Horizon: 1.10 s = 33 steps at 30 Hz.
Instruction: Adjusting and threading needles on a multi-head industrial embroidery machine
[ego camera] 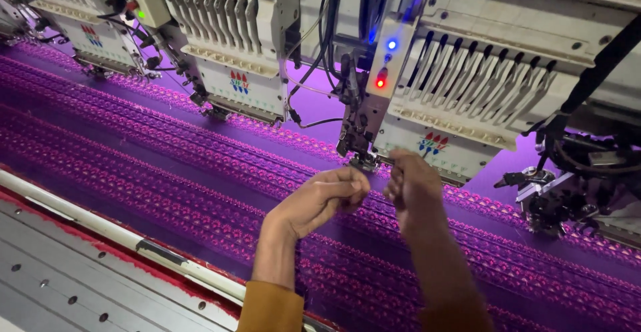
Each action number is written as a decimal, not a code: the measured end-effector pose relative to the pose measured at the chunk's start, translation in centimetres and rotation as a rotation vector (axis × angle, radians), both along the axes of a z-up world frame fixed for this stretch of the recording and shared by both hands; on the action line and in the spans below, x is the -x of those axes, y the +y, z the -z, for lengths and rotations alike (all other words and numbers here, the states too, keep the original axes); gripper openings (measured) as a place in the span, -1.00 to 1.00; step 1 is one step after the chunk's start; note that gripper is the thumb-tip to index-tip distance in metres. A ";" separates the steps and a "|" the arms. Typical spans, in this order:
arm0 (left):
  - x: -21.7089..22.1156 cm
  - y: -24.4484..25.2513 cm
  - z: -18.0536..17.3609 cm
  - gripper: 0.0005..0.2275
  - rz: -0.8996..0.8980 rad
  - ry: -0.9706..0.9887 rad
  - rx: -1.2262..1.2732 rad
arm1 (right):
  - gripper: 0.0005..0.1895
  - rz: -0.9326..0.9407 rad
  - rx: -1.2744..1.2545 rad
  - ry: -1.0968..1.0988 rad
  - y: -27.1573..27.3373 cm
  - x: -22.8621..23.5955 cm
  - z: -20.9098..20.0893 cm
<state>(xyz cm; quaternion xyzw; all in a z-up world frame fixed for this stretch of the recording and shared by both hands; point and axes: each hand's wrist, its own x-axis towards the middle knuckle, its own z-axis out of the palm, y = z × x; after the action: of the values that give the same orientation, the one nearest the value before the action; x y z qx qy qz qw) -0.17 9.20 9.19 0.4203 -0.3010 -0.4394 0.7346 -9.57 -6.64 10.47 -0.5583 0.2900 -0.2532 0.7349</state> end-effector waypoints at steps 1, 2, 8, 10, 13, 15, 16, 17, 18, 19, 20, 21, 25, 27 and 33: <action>0.2 0.0 -0.2 -0.88 0.001 0.000 0.000 | -0.72 0.001 0.000 0.000 0.5 -0.1 0.1; 0.3 -0.1 -0.5 -0.89 0.022 -0.004 -0.012 | -0.72 0.037 0.084 0.022 0.9 -0.2 0.2; 0.3 -0.5 -0.4 -0.89 0.066 0.047 -0.001 | -0.78 0.081 0.184 -0.036 0.7 -0.6 1.5; 0.4 -0.9 -0.3 -0.87 0.054 0.065 0.015 | -0.77 0.065 0.171 -0.059 0.8 0.0 0.7; 0.7 -1.9 1.4 -0.88 -0.312 -0.071 0.087 | -0.59 -0.159 0.103 0.023 1.5 1.9 -1.8; -0.7 -3.0 4.4 -0.81 -0.782 -0.788 -0.240 | -0.59 -0.227 0.067 0.064 1.4 2.6 -2.8; 1.7 -2.6 3.6 -0.81 -0.781 -0.789 -0.240 | -0.59 -0.227 0.067 0.063 0.6 3.2 -3.4; 4.1 -2.2 2.7 -0.64 -0.642 -1.012 -0.519 | -0.63 -0.323 0.399 0.292 -0.3 3.8 -4.1; 6.3 -1.6 1.7 -0.31 -0.484 -1.225 -0.803 | -0.65 -0.418 0.732 0.515 -1.0 4.1 -4.8; 8.1 -2.2 3.6 -0.31 -0.487 -1.230 -0.809 | -0.65 -0.420 0.730 0.507 -0.6 4.5 -6.0; 9.9 -2.4 5.6 -0.17 -0.826 -1.577 -0.794 | -0.63 -0.422 0.670 0.551 0.0 5.0 -7.2; 11.7 -2.6 7.6 -0.03 -1.190 -1.904 -0.744 | -0.62 -0.425 0.610 0.594 0.6 5.5 -8.3; 10.6 -1.9 7.7 -0.01 -1.140 -1.975 -0.803 | -0.57 -0.547 0.672 0.619 -1.6 5.9 -4.3; 8.4 -2.8 3.2 0.02 -0.288 -1.439 -1.176 | -0.55 -0.567 0.644 0.639 -2.8 6.1 -2.2; 11.3 -2.5 2.1 -0.05 -0.278 -1.416 -0.770 | -0.69 -0.463 0.587 0.696 -3.0 5.8 -1.5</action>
<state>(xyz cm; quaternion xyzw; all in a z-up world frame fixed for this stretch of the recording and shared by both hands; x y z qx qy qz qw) -11.43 6.71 7.13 0.8547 -0.4668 -0.0472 0.2223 -15.34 -9.65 11.94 -0.8422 0.3028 0.0462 0.4437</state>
